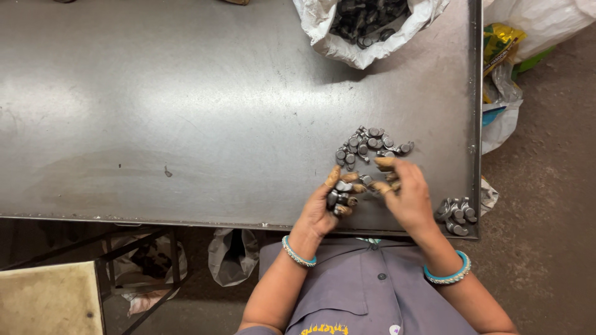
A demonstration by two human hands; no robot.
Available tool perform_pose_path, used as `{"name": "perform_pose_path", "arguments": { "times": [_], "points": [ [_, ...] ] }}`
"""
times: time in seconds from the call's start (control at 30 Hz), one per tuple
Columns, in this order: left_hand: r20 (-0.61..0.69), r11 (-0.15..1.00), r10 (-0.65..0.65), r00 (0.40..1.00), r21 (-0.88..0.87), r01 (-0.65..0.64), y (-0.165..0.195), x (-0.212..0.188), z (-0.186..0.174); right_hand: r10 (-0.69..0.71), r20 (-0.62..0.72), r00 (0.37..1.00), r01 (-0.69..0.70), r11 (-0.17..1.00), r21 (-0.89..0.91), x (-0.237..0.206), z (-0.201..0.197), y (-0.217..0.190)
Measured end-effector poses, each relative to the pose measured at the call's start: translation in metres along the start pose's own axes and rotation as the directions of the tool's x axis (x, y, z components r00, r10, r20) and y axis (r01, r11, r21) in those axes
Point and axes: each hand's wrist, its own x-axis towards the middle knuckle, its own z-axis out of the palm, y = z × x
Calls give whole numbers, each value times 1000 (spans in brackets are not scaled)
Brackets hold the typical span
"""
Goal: The person stands at a metal table and sorts small dark metal cast pieces by hand, picking items one at a time from a pile, turning and handling them, and placing selected pieces into a paper bag at the edge of the table while other pieces are set aside on the table.
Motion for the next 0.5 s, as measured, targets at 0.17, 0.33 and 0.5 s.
{"name": "perform_pose_path", "arguments": {
  "times": [0.17,0.33,0.5],
  "points": [
    [-105,992,112,988,69,-105,23,-9,-2,-108,43,993,114,972,-205,-3,21,8],
    [-122,978,164,979,152,-145,29,-15,7,263,178,948,-307,903,301,-4,18,50],
    [-81,950,196,977,263,-168,18,-11,6,237,281,930,-366,670,645,-9,7,71]
  ]
}}
